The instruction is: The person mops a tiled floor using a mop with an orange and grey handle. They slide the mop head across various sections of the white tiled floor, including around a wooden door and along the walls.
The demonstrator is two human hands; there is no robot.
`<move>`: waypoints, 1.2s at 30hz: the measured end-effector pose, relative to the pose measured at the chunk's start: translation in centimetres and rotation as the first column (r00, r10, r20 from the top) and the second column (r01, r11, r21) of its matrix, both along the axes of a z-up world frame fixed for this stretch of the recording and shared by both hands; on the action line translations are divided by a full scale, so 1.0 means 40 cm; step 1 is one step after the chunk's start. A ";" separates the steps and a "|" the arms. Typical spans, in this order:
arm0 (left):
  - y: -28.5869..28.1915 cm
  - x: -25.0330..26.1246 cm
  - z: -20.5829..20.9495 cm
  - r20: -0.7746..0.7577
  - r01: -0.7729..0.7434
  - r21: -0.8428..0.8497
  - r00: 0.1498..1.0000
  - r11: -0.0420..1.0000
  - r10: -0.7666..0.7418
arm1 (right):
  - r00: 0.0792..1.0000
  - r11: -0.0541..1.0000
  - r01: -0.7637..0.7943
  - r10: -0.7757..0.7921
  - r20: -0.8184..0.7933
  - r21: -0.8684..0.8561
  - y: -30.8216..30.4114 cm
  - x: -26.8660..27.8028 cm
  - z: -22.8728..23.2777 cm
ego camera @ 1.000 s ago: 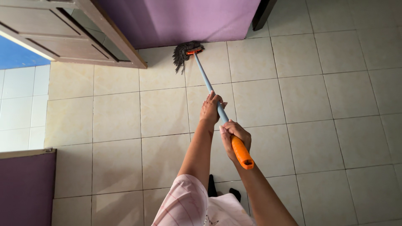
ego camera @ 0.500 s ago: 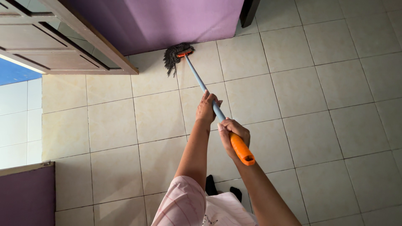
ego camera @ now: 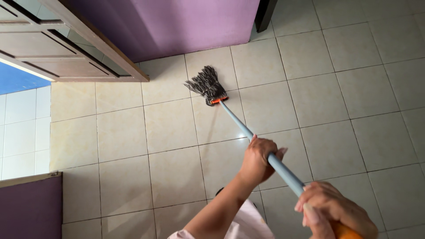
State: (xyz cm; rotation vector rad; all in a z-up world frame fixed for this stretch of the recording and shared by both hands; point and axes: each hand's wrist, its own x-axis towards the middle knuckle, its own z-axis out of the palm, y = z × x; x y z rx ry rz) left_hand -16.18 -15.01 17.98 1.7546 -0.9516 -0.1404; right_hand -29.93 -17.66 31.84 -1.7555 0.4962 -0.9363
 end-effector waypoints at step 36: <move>-0.091 0.040 -0.059 0.055 0.084 0.141 0.994 0.986 -0.093 | 0.997 0.995 0.062 -0.058 0.050 -0.076 -0.026 0.008 -0.048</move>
